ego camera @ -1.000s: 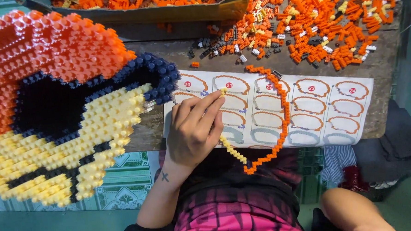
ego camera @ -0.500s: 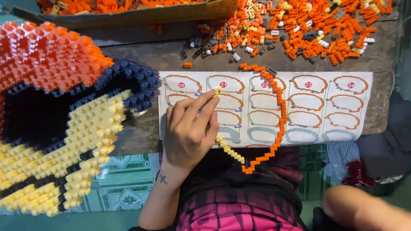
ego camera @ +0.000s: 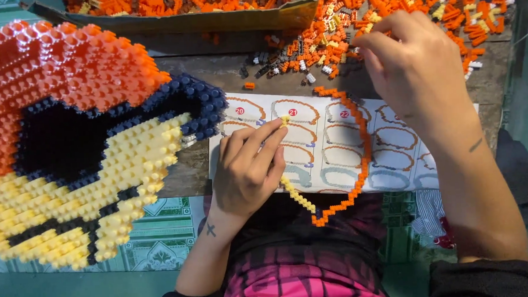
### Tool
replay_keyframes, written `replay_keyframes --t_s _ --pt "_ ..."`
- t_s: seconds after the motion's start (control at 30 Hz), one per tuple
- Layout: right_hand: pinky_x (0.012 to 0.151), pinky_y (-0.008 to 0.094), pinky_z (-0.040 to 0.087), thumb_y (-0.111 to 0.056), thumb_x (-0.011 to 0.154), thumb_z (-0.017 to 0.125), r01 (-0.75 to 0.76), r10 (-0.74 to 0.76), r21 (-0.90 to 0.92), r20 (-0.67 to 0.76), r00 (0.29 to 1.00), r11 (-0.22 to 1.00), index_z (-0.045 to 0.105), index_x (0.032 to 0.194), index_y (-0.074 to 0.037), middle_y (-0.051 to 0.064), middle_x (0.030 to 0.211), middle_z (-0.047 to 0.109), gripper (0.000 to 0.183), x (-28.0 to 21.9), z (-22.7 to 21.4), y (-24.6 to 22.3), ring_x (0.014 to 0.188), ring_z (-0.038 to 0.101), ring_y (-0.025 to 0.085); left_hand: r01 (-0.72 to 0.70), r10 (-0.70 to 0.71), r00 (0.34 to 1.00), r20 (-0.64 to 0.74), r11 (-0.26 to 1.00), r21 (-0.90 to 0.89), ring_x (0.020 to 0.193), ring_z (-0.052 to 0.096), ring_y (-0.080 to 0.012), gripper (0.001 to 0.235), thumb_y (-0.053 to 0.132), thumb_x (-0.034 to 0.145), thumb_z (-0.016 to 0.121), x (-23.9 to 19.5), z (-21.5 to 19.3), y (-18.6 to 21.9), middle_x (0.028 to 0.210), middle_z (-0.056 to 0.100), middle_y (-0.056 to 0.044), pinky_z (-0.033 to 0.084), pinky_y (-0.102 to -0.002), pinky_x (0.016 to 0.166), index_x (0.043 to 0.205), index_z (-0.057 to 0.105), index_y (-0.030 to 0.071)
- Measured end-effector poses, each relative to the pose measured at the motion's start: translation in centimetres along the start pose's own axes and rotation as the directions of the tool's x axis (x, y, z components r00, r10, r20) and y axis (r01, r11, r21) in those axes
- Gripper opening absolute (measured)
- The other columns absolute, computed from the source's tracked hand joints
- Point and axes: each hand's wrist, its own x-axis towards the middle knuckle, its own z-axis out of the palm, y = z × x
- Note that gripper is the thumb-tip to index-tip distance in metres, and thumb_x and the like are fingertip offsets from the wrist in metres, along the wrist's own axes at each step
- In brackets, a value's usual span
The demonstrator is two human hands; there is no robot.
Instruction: Assembling small interlocking toy blocks into a specific shape using a printed guide on a table.
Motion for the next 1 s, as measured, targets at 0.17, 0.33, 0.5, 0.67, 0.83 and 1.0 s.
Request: replay_keyframes --t_s 0.17,0.33,0.5,0.67,0.83,1.0 --pt "0.087 0.041 0.060 -0.001 0.108 0.092 0.000 -0.013 0.187 0.067 0.998 0.982 0.092 0.122 -0.008 0.010 0.123 0.073 0.016 0.9 -0.3 -0.1 0.104 0.070 0.029 -0.003 0.003 1.000 0.001 1.000 -0.008 0.111 0.068 -0.0232 0.041 0.001 0.092 0.084 -0.1 0.0 -0.1 0.141 0.079 -0.006 0.050 -0.037 0.102 0.133 0.083 0.001" --pt "0.080 0.039 0.058 -0.004 0.108 0.097 -0.010 -0.005 0.199 0.071 0.997 0.980 0.089 0.115 -0.004 0.010 0.119 0.073 0.011 0.5 0.3 -0.7 0.098 0.070 0.027 0.003 -0.003 1.000 0.014 1.000 -0.023 0.114 0.068 -0.0236 0.041 0.002 0.094 0.083 -0.2 -0.1 -0.2 0.143 0.078 -0.006 0.050 -0.037 0.103 0.134 0.082 0.002" --pt "0.078 0.037 0.059 -0.011 0.107 0.103 -0.055 0.046 0.144 0.066 0.997 0.988 0.091 0.120 -0.006 0.009 0.120 0.070 0.019 0.3 0.8 -0.6 0.096 0.069 0.025 -0.001 0.001 1.000 0.002 1.000 -0.023 0.112 0.069 -0.0238 0.040 0.001 0.092 0.084 -0.1 0.1 -0.1 0.140 0.079 -0.008 0.050 -0.037 0.102 0.132 0.083 0.001" --pt "0.083 0.041 0.061 0.004 0.109 0.097 -0.050 0.051 0.237 0.002 0.999 0.970 0.088 0.118 0.003 0.015 0.129 0.075 0.012 0.5 0.5 -0.9 0.098 0.072 0.030 0.002 -0.002 1.000 0.011 1.000 -0.029 0.112 0.069 -0.0239 0.040 0.000 0.091 0.084 0.1 0.0 0.0 0.141 0.079 -0.008 0.050 -0.037 0.101 0.132 0.083 0.000" --pt "0.085 0.042 0.059 0.017 0.106 0.092 -0.039 0.046 0.345 -0.013 0.999 0.938 0.086 0.122 0.009 0.019 0.130 0.081 0.019 1.0 -1.3 -1.3 0.098 0.073 0.031 0.006 -0.005 1.000 0.014 0.999 -0.038 0.112 0.069 -0.0243 0.040 0.000 0.092 0.083 0.1 -0.1 0.0 0.142 0.079 -0.008 0.050 -0.038 0.103 0.132 0.082 0.000" --pt "0.072 0.034 0.057 0.019 0.103 0.086 -0.025 0.002 0.432 0.054 0.999 0.901 0.087 0.117 0.008 0.019 0.121 0.087 0.018 1.4 -3.2 -2.8 0.085 0.073 0.022 0.000 0.000 1.000 0.007 0.999 -0.041 0.111 0.069 -0.0232 0.041 -0.001 0.091 0.084 0.1 0.0 -0.1 0.140 0.080 -0.007 0.050 -0.037 0.102 0.132 0.083 0.000"
